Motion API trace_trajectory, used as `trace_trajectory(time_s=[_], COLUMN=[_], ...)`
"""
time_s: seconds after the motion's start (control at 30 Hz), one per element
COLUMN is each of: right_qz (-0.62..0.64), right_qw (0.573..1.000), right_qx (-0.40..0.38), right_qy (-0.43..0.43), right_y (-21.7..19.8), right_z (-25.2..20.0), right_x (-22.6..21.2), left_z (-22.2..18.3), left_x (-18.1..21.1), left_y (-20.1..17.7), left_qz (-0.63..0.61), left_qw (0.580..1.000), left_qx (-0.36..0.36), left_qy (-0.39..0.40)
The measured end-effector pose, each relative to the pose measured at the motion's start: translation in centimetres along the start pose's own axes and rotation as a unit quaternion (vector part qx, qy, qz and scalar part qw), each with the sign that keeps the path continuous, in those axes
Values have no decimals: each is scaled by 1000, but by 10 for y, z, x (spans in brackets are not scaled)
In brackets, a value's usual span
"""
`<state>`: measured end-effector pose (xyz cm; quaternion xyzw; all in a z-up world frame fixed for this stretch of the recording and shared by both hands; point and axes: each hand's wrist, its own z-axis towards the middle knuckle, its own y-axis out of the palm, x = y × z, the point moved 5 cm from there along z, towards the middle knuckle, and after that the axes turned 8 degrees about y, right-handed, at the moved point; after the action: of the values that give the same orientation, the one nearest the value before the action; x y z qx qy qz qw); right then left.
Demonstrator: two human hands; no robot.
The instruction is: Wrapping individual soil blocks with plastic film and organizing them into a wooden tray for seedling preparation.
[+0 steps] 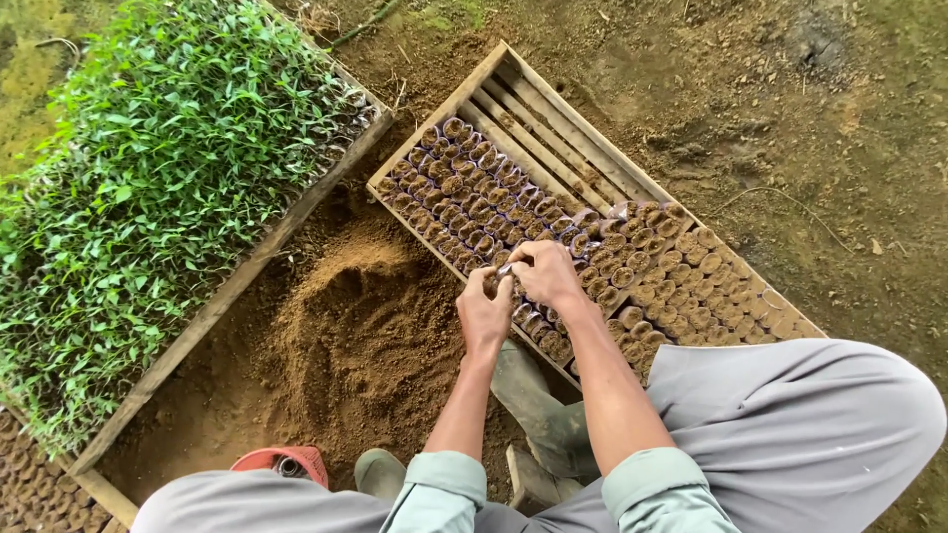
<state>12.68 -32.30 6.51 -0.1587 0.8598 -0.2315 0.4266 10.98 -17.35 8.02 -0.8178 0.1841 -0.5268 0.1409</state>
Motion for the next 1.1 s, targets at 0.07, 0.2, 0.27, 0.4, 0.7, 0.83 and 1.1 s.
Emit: trace_trajectory(time_s=[0.07,0.2,0.27,0.4,0.7,0.83,1.1], right_qz=[10,-20,-33,-97,-166,-166,-139], right_qw=[1000,998,997,989,980,976,981], right_qx=[-8,26,49,112,30,1,-38], right_qy=[12,-54,-57,-17,106,143,129], right_y=[-9,-20,-38,-87,-91,-79,-74], right_z=[-5,25,43,76,166,174,176], right_x=[-9,8,23,34,95,103,109], left_z=[1,21,32,47,76,89,103], left_x=[13,17,22,39,84,76,55], left_y=[1,28,40,65,105,122,149], left_qz=[0,-11,17,134,317,366,428], left_qw=[1000,995,993,968,888,858,810], left_qx=[-1,-12,-23,-65,-229,-260,-311], left_qy=[31,97,112,202,242,250,252])
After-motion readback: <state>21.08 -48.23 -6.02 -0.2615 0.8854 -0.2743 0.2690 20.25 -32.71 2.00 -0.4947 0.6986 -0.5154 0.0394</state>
